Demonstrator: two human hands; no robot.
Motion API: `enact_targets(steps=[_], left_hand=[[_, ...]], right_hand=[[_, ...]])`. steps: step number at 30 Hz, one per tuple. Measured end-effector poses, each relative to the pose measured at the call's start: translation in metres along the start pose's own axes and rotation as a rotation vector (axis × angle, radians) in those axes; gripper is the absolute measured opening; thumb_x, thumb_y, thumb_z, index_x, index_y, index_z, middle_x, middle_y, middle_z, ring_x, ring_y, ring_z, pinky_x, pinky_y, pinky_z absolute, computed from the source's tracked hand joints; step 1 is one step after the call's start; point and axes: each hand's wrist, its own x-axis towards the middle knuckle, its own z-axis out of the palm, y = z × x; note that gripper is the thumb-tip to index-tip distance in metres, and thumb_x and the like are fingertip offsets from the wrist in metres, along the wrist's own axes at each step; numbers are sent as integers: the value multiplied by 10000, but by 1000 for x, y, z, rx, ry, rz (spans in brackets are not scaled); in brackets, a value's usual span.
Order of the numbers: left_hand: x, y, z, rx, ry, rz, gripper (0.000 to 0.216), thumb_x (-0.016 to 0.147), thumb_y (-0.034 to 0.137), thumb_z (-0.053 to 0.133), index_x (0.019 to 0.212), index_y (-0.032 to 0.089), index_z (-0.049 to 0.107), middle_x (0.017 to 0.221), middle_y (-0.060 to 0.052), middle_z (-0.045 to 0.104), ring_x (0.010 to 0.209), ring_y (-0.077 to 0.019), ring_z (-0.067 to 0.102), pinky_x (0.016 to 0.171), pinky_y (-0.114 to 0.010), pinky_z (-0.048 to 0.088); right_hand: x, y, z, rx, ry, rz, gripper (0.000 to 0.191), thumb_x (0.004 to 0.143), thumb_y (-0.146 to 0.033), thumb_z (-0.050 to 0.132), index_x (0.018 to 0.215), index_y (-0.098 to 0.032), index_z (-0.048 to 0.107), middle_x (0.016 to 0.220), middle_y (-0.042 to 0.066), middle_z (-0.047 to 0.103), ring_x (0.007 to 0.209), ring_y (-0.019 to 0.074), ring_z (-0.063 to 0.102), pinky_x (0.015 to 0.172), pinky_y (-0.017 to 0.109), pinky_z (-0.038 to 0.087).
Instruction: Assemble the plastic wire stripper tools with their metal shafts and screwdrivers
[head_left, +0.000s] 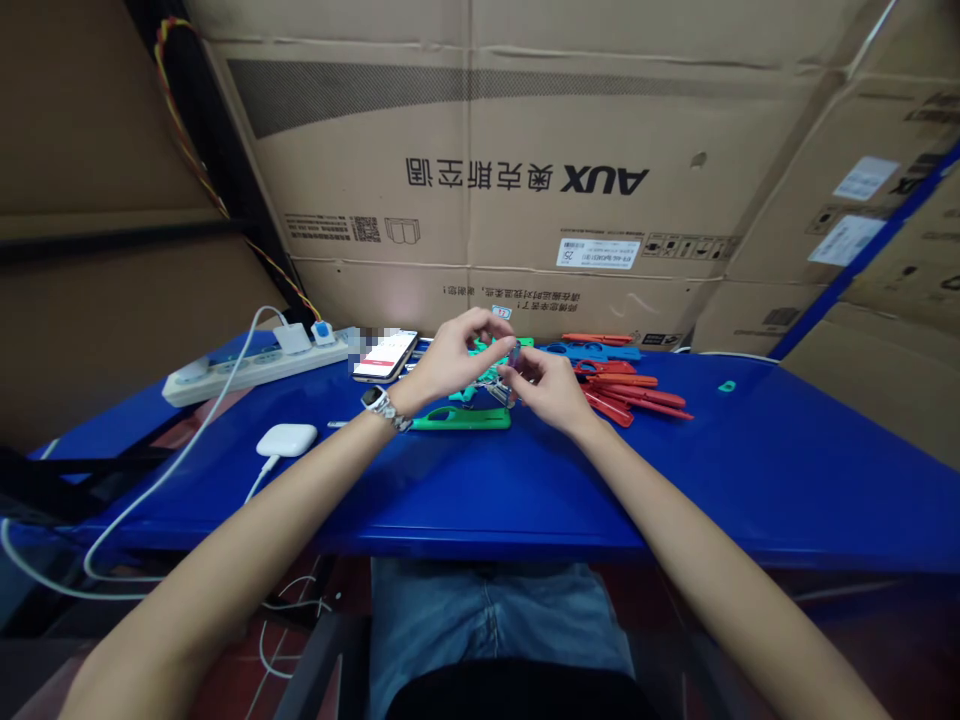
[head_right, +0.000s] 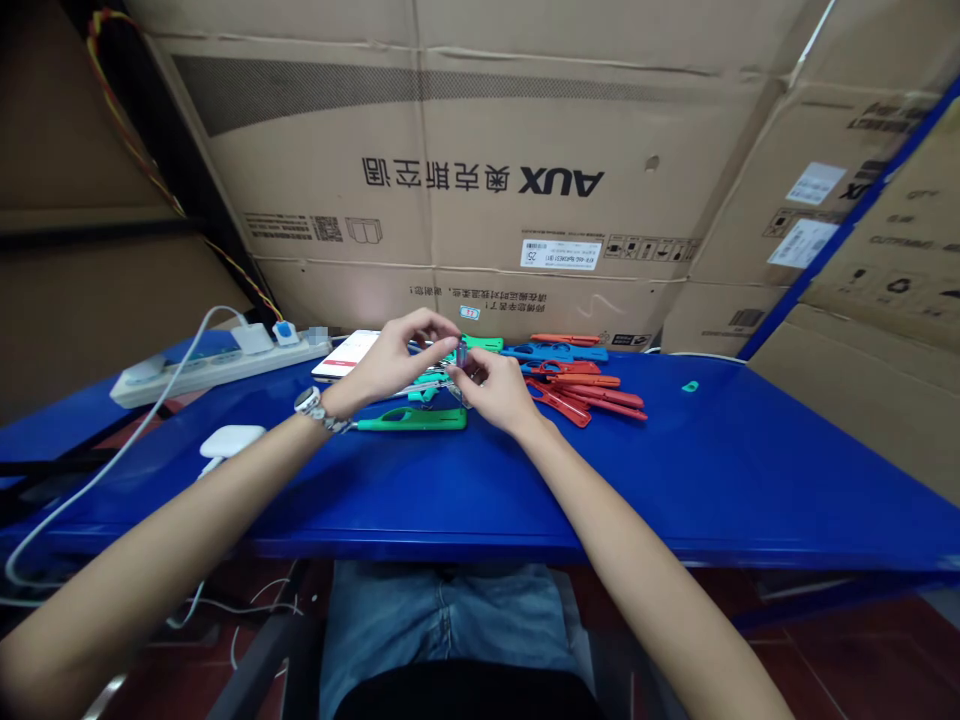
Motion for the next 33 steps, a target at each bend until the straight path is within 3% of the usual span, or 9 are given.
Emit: enact_targets(steps=[3,12,18,22,25,28,33], left_hand=[[13,8,7,-92,-14,17,232,877,382,652,930,157,667,890,-45,695,789,-144,609,700,-266,457],[1,-1,30,-314,234,-39,262,801,409,750,831,177,633,781,-8,661,707,-118,598,655,-250,477],[0,-3,26,-297,224,-51,245,794,405,758,837,177,680,825,-28,702,764,-136,635,695,-265,502],[-2,-3,26,-346,200,-72,235,800,387,750,859,170,682,839,-37,720,743,-136,648,682,-269,531],[-3,-2,26,-410,152,-93,224,822,368,727,892,162,675,876,-55,739,756,-147,675,662,-269,544],[-3,-1,26,-405,131,-72,200,867,347,679,941,161,679,926,-64,749,839,-159,695,734,-280,549],[-2,-2,31,-264,223,-84,199,805,342,738,893,170,692,899,-38,733,843,-152,673,771,-276,533]], right_hand=[[0,0,0,-7,-4,-8,359,866,-513,621,696,-206,544,570,2,612,524,163,576,528,283,416],[-1,-1,3,24,-1,-11,364,847,-509,651,699,-208,510,576,-13,584,506,142,535,525,275,381],[0,0,2,14,22,-23,337,818,-453,670,672,-208,492,567,-26,537,514,128,507,506,260,368],[4,2,-6,92,-110,-35,216,802,-391,632,847,-179,638,744,15,643,620,155,572,565,271,440],[6,2,-11,132,-173,3,243,795,-388,610,845,-159,675,705,15,631,596,149,548,564,274,433],[7,2,-13,105,-163,21,276,811,-424,617,790,-154,673,648,6,598,568,134,504,560,270,404],[7,6,-8,89,-65,-4,343,772,-485,680,680,-180,554,637,-10,547,616,132,477,586,265,387]])
